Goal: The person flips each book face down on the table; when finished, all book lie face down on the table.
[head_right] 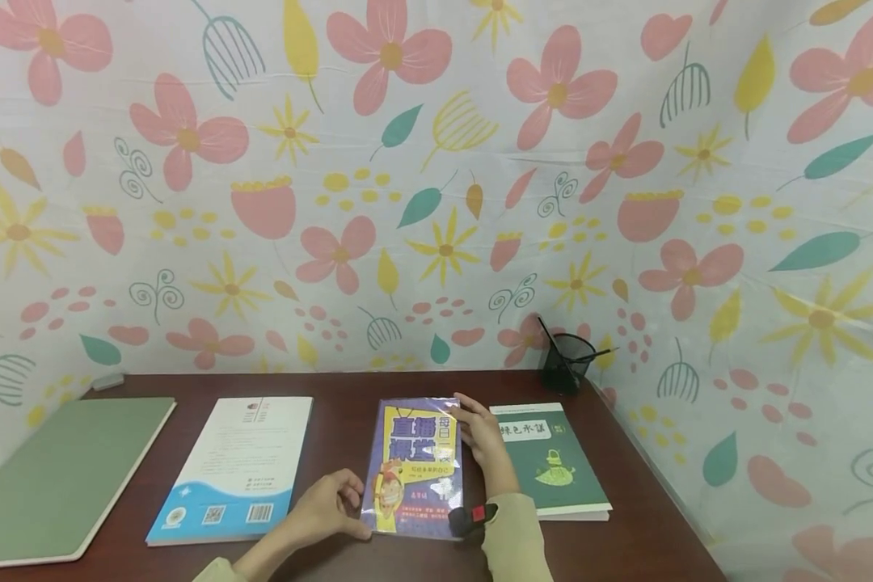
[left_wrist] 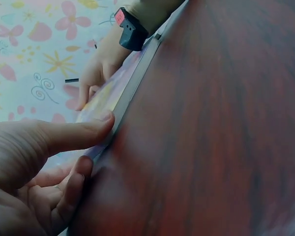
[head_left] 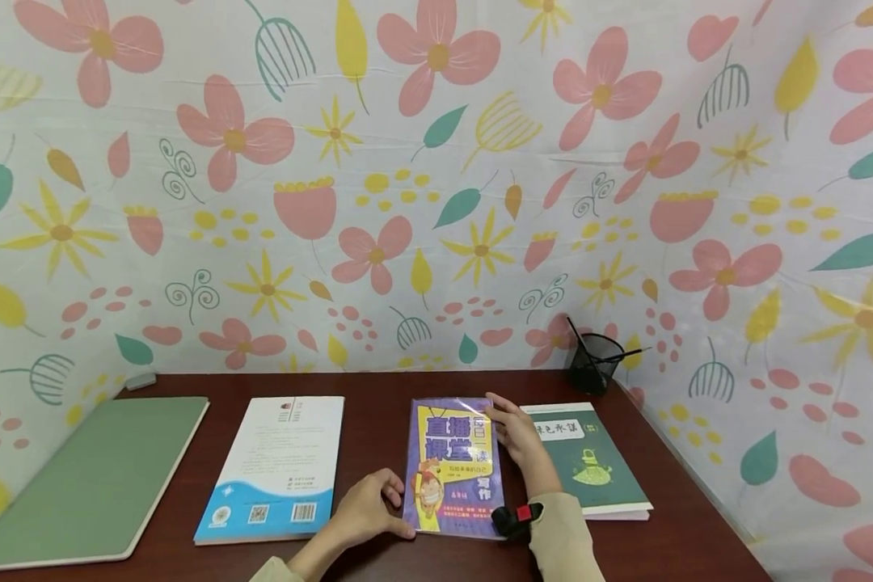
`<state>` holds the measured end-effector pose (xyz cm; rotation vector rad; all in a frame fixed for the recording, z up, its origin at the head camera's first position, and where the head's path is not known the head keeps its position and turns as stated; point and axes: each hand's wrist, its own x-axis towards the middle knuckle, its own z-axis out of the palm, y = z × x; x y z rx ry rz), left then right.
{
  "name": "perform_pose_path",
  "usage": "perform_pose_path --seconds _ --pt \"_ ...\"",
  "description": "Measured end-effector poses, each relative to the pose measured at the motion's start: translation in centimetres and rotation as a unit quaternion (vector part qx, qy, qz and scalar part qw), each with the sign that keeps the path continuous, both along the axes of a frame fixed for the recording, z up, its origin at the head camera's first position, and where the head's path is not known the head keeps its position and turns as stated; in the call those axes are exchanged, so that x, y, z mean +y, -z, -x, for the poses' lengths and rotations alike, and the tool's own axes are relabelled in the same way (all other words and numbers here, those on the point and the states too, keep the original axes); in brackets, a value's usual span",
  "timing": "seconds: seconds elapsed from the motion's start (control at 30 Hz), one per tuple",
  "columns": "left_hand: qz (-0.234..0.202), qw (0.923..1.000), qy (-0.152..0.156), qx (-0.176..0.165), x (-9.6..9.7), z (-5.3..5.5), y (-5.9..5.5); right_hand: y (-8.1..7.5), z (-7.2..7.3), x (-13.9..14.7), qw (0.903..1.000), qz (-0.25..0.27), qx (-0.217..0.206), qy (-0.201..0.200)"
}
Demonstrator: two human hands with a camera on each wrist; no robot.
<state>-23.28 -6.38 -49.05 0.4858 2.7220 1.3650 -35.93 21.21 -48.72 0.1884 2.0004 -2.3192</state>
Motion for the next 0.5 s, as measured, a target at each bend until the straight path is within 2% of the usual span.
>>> perform_pose_path --seconds 0.13,0.23,0.37,0.5 --pt "-0.037 0.9993 0.001 -0.002 0.0 0.4 0.5 -0.6 -0.2 0.4 0.9993 0.037 0.008 0.002" --pt "-0.092 0.9950 0.015 -0.035 -0.1 0.7 0.9 -1.0 -0.1 0.5 0.9986 0.052 0.011 0.007" --pt "-0.176 0.9793 0.033 -0.095 -0.3 1.1 1.1 -1.4 -0.1 0.5 0.9972 0.073 0.012 0.015" --pt "-0.233 0.9620 0.045 -0.135 -0.4 1.1 0.9 -2.0 -0.2 0.4 0.9960 0.087 0.012 0.019"
